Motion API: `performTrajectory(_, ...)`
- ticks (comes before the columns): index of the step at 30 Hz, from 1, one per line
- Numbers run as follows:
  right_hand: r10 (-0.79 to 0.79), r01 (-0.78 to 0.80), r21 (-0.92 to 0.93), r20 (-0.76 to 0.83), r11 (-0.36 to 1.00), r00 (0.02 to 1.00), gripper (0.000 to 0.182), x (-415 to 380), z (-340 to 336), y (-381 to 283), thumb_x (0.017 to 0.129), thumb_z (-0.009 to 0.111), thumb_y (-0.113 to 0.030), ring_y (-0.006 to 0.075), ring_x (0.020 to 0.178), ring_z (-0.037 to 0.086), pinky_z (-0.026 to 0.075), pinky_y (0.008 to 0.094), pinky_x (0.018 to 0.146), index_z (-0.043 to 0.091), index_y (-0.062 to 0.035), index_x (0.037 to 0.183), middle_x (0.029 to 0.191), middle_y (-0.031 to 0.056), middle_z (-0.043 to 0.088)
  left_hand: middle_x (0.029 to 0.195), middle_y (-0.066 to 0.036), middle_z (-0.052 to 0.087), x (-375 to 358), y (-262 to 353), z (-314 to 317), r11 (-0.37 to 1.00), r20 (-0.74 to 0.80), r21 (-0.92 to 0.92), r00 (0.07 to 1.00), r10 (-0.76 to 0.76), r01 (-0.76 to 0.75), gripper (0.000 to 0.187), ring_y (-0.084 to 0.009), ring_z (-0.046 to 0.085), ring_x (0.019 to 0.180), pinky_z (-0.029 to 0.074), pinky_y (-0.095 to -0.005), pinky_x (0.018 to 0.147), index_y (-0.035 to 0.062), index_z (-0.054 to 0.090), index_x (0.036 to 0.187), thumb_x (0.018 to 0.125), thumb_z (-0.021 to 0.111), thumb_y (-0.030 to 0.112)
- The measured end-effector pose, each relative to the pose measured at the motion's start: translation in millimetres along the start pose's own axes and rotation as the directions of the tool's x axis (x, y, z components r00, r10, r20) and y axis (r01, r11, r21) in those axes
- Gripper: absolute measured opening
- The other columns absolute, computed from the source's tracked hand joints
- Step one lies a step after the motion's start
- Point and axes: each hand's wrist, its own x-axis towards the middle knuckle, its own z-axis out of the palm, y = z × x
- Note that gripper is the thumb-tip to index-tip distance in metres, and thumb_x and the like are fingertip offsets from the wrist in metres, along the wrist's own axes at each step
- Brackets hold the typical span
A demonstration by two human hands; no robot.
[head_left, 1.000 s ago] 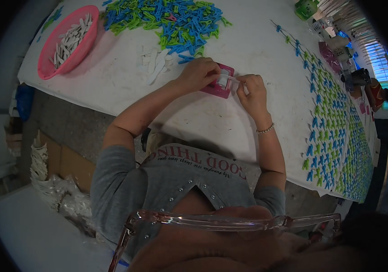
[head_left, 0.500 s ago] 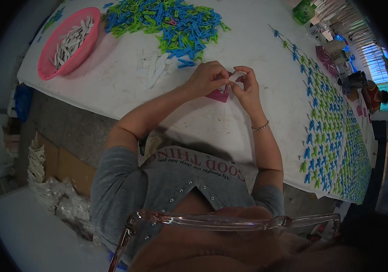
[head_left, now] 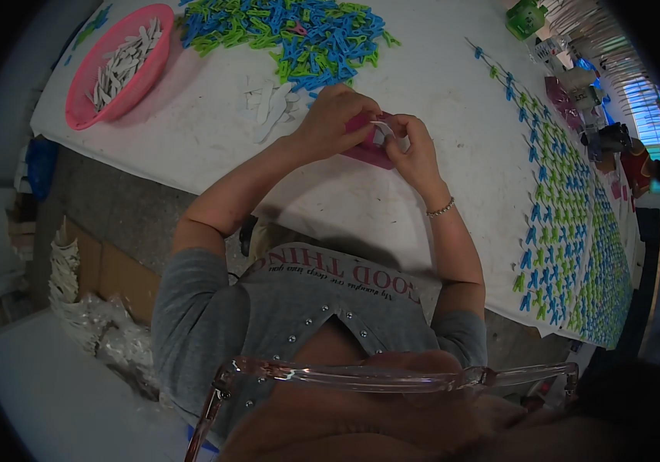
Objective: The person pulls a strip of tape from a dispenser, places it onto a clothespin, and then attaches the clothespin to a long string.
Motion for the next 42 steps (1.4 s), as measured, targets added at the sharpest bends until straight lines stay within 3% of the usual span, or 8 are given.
performTrajectory(9, 0.017, -0.01, -0.132, 0.048, 0.991, 0.999, 0.032, -9.7, -14.2, 8.7, 0.072, 0.064, 0.001, 0.0206, 0.078, 0.054, 0.047, 0.0312, 0.072, 0.057, -0.0024, 0.103, 0.09, 0.0085, 0.059, 0.081, -0.001, 0.066, -7.0, -20.4, 24.7, 0.976, 0.112, -0.082, 0.975, -0.193, 0.203, 0.024, -0.0209, 0.054, 0.08, 0.04, -0.0357, 0.077, 0.0119, 0.059, 0.093, 0.07, 0.067, 0.015)
performTrajectory(19, -0.068, 0.049, -0.32, -0.048, 0.946, 0.997, 0.033, -13.1, -41.9, -4.7, 0.07, 0.062, 0.0, 0.0257, 0.081, 0.054, 0.043, 0.0374, 0.077, 0.057, -0.0053, 0.101, 0.083, 0.0077, 0.058, 0.078, -0.003, 0.067, 12.9, -14.6, 44.0, 0.986, 0.158, -0.085, 0.979, -0.128, 0.143, 0.023, -0.0226, 0.059, 0.077, 0.044, -0.0363, 0.074, 0.0109, 0.06, 0.09, 0.068, 0.067, 0.013)
performTrajectory(26, -0.156, 0.136, -0.439, -0.009, 0.888, 0.988, 0.037, -4.4, -65.3, -29.2, 0.07, 0.063, 0.0, 0.0249, 0.082, 0.054, 0.044, 0.0366, 0.078, 0.056, -0.0054, 0.106, 0.082, 0.0077, 0.057, 0.077, -0.001, 0.066, 20.4, -10.8, 60.5, 0.961, 0.132, -0.248, 0.987, -0.089, 0.12, 0.024, -0.0218, 0.058, 0.076, 0.046, -0.0349, 0.073, 0.0108, 0.06, 0.092, 0.069, 0.068, 0.011)
performTrajectory(28, -0.023, 0.017, -0.196, -0.024, 0.98, 0.999, 0.04, 2.2, -70.0, -37.3, 0.073, 0.066, -0.004, 0.024, 0.087, 0.055, 0.045, 0.0354, 0.08, 0.055, -0.0048, 0.111, 0.086, 0.0088, 0.059, 0.079, -0.003, 0.065, 22.1, -14.5, 55.6, 0.956, 0.089, -0.28, 0.994, -0.065, 0.088, 0.024, -0.02, 0.058, 0.076, 0.046, -0.0325, 0.071, 0.0103, 0.06, 0.092, 0.07, 0.068, 0.009)
performTrajectory(30, -0.021, 0.017, -0.099, -0.04, 0.995, 0.999, 0.038, 13.8, -68.9, -31.1, 0.075, 0.067, -0.007, 0.0237, 0.088, 0.056, 0.046, 0.0349, 0.08, 0.055, -0.0043, 0.111, 0.088, 0.01, 0.06, 0.083, -0.003, 0.062, 18.8, -23.1, 43.5, 0.734, 0.194, -0.55, 0.915, -0.353, 0.399, 0.024, -0.0124, 0.055, 0.075, 0.044, -0.0255, 0.068, 0.0096, 0.058, 0.095, 0.073, 0.068, 0.006)
performTrajectory(32, -0.009, 0.009, 0.008, -0.049, 1.0, 0.999, 0.037, 27.9, -63.7, -14.5, 0.077, 0.067, -0.011, 0.0235, 0.089, 0.056, 0.047, 0.0344, 0.08, 0.056, -0.0037, 0.111, 0.091, 0.0112, 0.061, 0.085, -0.001, 0.059, 14.8, -26.1, 28.5, 0.706, 0.143, -0.581, 0.905, -0.4, 0.404, 0.025, -0.0098, 0.051, 0.075, 0.043, -0.0232, 0.068, 0.009, 0.057, 0.097, 0.074, 0.067, 0.006)
performTrajectory(37, 0.067, -0.008, -0.3, 0.185, 0.954, 0.98, 0.03, 84.6, -22.9, 51.1, 0.082, 0.066, -0.021, 0.0258, 0.086, 0.062, 0.049, 0.034, 0.077, 0.06, -0.0002, 0.104, 0.093, 0.015, 0.064, 0.087, 0.004, 0.052, 2.1, -32.5, 16.8, 0.632, 0.07, -0.646, 0.858, -0.508, 0.427, 0.029, -0.007, 0.044, 0.074, 0.041, -0.0213, 0.07, 0.0078, 0.054, 0.102, 0.076, 0.067, 0.004)
performTrajectory(42, 0.113, -0.022, -0.482, 0.16, 0.876, 0.981, 0.031, 124.9, 16.9, 76.4, 0.08, 0.066, -0.026, 0.031, 0.086, 0.062, 0.05, 0.0392, 0.075, 0.061, -0.0033, 0.1, 0.092, 0.0166, 0.064, 0.093, 0.004, 0.053, -11.3, -41.3, 18.1, 0.652, 0.028, -0.652, 0.872, -0.489, 0.386, 0.032, -0.0066, 0.043, 0.081, 0.039, -0.0227, 0.078, 0.0094, 0.053, 0.105, 0.077, 0.068, 0.004)
